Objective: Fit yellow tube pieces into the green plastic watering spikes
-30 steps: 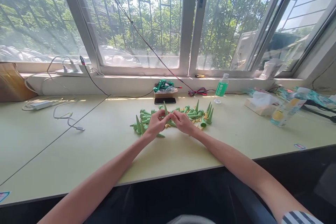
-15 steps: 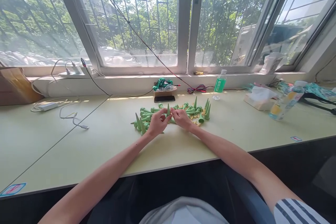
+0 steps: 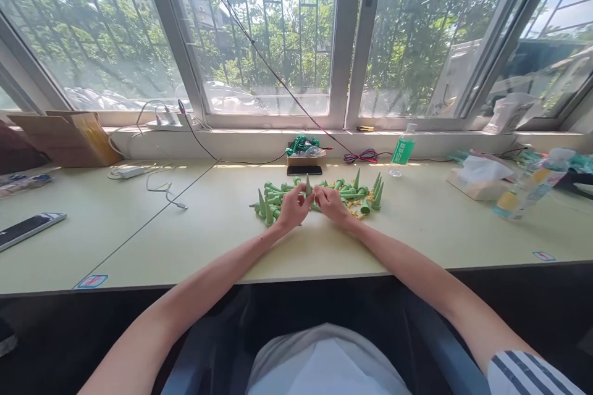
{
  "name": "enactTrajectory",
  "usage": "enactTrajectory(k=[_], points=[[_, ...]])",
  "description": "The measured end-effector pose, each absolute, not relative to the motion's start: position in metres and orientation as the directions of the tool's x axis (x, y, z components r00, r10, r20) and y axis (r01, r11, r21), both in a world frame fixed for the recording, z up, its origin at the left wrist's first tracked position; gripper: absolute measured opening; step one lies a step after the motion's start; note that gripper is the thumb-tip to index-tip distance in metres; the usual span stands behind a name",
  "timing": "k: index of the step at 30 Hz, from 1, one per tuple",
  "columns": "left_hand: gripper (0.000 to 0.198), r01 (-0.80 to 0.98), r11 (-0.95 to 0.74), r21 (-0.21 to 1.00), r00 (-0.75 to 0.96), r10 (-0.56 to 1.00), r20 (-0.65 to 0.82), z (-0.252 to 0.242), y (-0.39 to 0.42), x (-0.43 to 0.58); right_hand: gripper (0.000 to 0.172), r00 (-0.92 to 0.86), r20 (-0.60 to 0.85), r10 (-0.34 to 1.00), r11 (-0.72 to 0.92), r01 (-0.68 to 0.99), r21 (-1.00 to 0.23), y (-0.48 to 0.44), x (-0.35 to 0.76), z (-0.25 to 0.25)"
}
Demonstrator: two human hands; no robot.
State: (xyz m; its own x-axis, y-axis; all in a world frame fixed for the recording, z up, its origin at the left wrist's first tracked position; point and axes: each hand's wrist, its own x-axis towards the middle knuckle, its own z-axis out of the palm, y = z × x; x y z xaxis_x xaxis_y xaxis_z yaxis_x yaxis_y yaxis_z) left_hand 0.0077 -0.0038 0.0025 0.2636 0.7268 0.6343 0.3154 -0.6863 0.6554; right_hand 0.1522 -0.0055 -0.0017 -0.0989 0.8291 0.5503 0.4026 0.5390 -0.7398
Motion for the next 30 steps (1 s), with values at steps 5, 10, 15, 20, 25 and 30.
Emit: enactTrajectory(k=[5,10,15,20,25,30], points=[[0.020,0.328,-0.682,0.654,0.258,0.730,0.633,0.001,-0.003,0.008,0.050,-0.087,0.603,0.793,0.568,0.464,-0.680,-0.003,0.150,-0.007],[0.019,0.331,-0.695,0.639,0.263,0.718,0.645,-0.001,-0.002,0.005,0.046,-0.083,0.623,0.778,0.579,0.480,-0.659,0.003,0.147,-0.013],[0.018,0.339,-0.702,0.626,0.246,0.709,0.661,-0.005,0.000,0.002,0.047,-0.083,0.648,0.757,0.600,0.482,-0.638,0.008,0.143,-0.018],[0.017,0.380,-0.705,0.599,0.262,0.703,0.661,-0.010,0.002,0.000,0.048,-0.070,0.636,0.769,0.587,0.473,-0.657,0.012,0.141,-0.021],[0.020,0.402,-0.717,0.569,0.264,0.686,0.678,-0.013,0.002,-0.002,0.049,-0.086,0.628,0.773,0.595,0.442,-0.672,0.012,0.140,-0.021],[0.017,0.402,-0.697,0.594,0.247,0.707,0.663,-0.012,0.000,-0.001,0.044,-0.044,0.643,0.765,0.578,0.487,-0.654,0.009,0.140,-0.020]])
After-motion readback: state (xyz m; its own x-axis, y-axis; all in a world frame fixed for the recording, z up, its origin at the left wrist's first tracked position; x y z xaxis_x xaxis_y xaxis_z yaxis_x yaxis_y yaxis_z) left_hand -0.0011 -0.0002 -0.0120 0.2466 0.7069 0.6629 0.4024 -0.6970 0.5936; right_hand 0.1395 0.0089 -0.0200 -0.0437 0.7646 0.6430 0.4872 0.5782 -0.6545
